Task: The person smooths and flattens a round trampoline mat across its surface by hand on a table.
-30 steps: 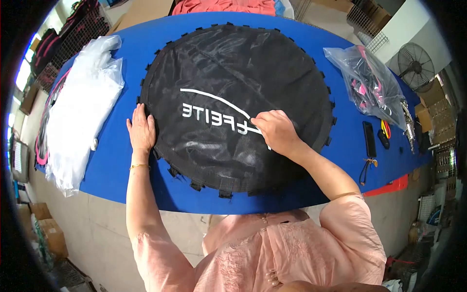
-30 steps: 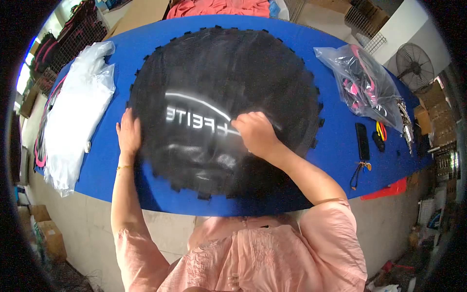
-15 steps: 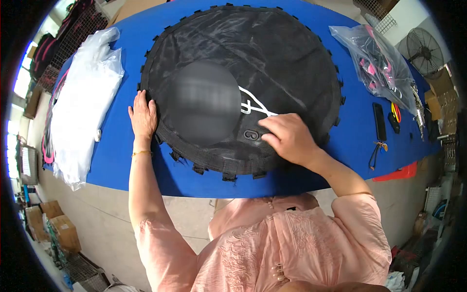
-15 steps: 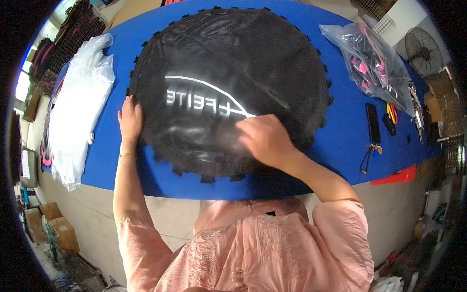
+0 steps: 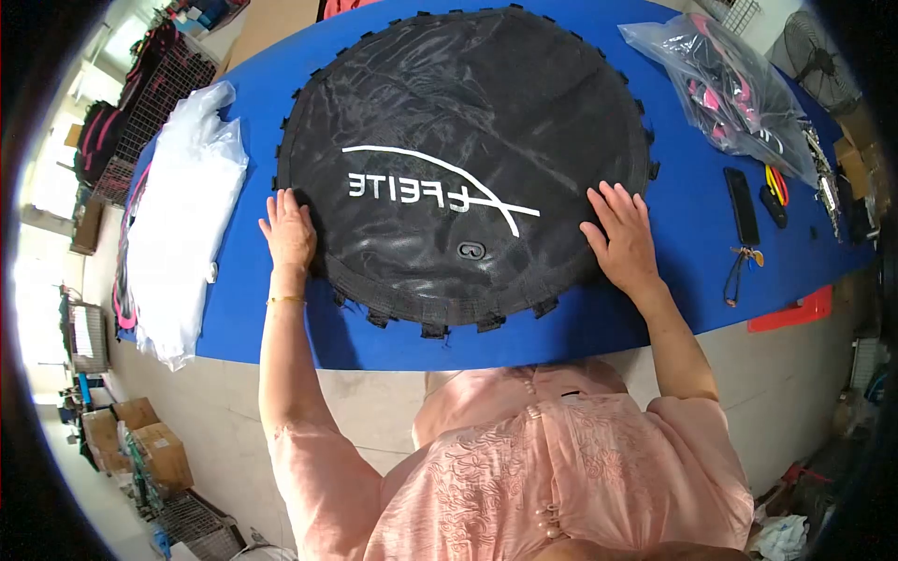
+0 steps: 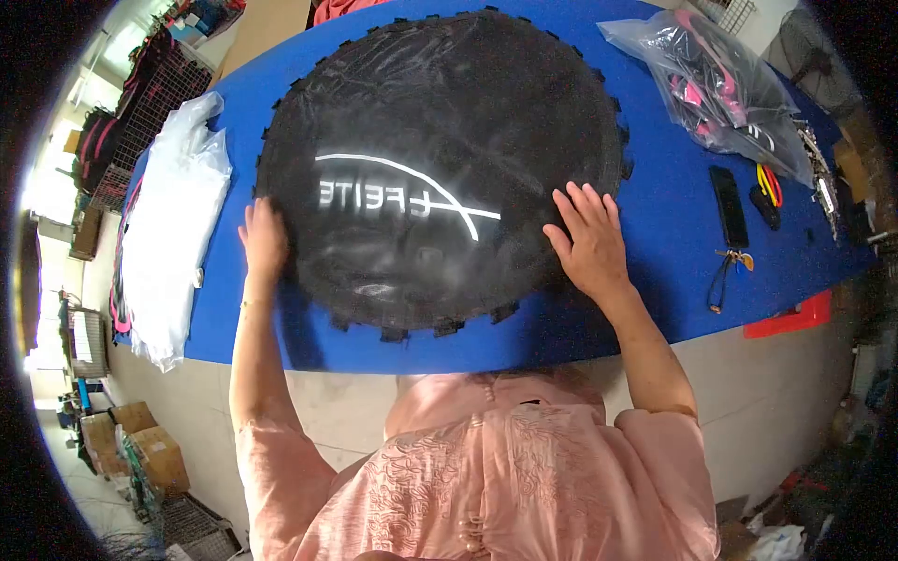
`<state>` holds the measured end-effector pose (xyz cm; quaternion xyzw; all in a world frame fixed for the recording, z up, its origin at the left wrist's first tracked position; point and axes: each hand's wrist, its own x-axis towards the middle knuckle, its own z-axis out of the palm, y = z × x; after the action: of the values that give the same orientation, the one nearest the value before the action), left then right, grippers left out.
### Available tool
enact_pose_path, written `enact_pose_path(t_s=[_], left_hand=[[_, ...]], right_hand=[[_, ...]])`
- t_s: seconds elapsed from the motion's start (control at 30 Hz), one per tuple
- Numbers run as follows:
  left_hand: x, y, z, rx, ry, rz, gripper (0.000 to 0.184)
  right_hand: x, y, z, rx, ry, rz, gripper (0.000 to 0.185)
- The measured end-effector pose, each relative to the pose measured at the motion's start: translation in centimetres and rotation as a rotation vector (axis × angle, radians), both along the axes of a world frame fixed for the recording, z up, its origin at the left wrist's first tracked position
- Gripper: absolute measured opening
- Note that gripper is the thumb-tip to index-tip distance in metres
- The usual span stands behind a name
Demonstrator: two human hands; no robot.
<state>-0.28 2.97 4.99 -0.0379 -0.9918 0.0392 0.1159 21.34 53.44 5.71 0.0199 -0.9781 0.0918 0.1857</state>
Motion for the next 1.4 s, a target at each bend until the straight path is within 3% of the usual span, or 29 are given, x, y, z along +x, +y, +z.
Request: enact_pose_path(t_s=[0.17, 0.27, 0.5, 0.63, 0.9, 1.17, 1.4], left_hand=[[10.0, 9.8, 5.3, 0.269, 0.133, -0.443, 0.041], [17.2, 16.1, 5.5, 0.296, -0.021, -0.568, 0.05], [21.6, 22.1, 2.9, 0.301, -0.099, -0.529, 0.06], [21.2, 20.6, 2.8, 0.322, -0.115, -0.498, 0.06], [16.6, 14.4, 2.5, 0.219, -0.146, -0.21, 0.059], [18.4, 16.8, 2.3, 0.285, -0.126, -0.394, 0.057], [16.1, 12.8, 2.2, 0.17, -0.1, -0.22, 0.055]], right_hand=[[0.1, 0.0, -0.2, -0.024, 0.021, 0.011, 0.049], [0.0, 0.1, -0.1, -0.032, 0.02, 0.015, 0.049], [0.0, 0.2, -0.2, -0.054, 0.037, 0.031, 0.049], [0.1, 0.1, 0.0, -0.072, 0.034, 0.025, 0.048], [0.1, 0.1, 0.1, -0.078, 0.022, 0.032, 0.048], [0.1, 0.0, 0.1, -0.067, 0.0, 0.021, 0.048], [0.1, 0.1, 0.0, -0.042, 0.002, 0.023, 0.047]])
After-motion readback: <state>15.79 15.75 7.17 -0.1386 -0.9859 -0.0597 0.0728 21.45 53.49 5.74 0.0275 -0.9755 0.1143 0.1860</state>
